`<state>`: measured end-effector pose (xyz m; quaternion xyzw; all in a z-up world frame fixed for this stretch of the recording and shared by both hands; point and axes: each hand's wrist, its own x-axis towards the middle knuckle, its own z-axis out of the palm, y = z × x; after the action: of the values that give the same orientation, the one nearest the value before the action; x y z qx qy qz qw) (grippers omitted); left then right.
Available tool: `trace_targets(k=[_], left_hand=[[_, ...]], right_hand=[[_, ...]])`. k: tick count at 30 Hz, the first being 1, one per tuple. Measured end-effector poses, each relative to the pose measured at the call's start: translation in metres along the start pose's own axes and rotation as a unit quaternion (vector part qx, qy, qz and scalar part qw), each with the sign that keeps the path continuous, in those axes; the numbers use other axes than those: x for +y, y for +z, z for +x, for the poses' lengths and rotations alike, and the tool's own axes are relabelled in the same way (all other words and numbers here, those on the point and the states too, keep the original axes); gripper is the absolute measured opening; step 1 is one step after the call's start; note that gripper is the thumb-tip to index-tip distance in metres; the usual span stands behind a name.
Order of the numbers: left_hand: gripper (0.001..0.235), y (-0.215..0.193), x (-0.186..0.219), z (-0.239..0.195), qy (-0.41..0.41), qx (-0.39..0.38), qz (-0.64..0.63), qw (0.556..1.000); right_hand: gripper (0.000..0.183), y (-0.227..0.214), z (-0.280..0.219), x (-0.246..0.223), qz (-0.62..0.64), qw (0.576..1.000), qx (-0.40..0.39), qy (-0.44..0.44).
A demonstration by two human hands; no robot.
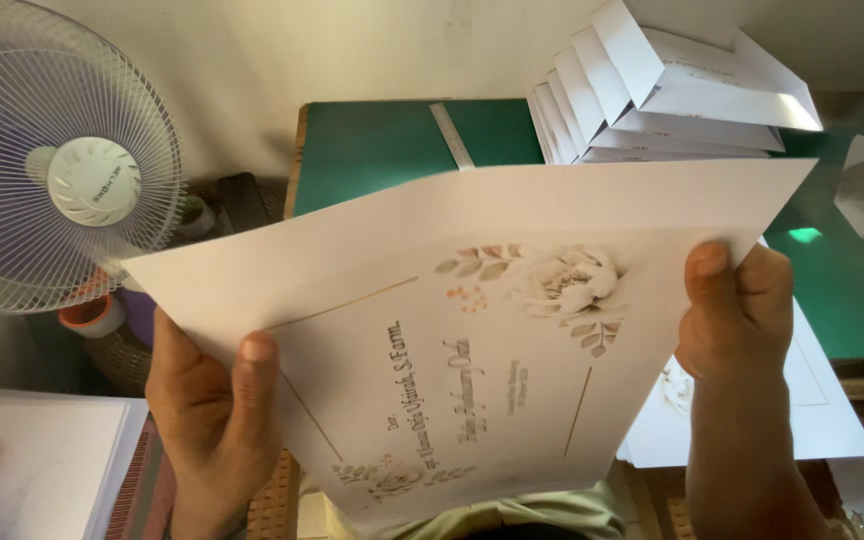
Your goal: The person folds printed invitation cards, measures them with a ruler, applies adhesive tape to the edges, and stacks the finished cards. They handle multiple cards, using scissors to cut tape and a ruler to align folds.
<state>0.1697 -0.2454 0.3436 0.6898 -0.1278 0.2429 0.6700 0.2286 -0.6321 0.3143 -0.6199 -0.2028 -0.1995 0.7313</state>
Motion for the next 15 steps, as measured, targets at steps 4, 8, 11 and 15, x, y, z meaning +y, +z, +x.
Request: trace_targets(k=[4, 8, 11, 15], left_hand=[[0.032, 0.001, -0.007, -0.001, 0.053, 0.045, 0.175, 0.982], [0.025, 0.006, -0.003, 0.007, 0.163, -0.003, 0.174, 0.971], [0.023, 0.004, 0.003, 0.008, 0.203, -0.046, 0.236, 0.949], [0.022, -0.004, -0.015, 0.002, 0.028, -0.036, 0.17, 0.984]], right_hand=[[0.033, 0.011, 0.001, -0.004, -0.052, 0.997, -0.021, -0.046], [0.036, 0.016, -0.002, -0.004, -0.097, 0.995, 0.027, -0.019], [0.033, 0.019, -0.001, 0.0, -0.09, 0.994, 0.055, 0.001], [0.031, 0.017, -0.001, 0.0, -0.033, 0.999, 0.026, -0.013]])
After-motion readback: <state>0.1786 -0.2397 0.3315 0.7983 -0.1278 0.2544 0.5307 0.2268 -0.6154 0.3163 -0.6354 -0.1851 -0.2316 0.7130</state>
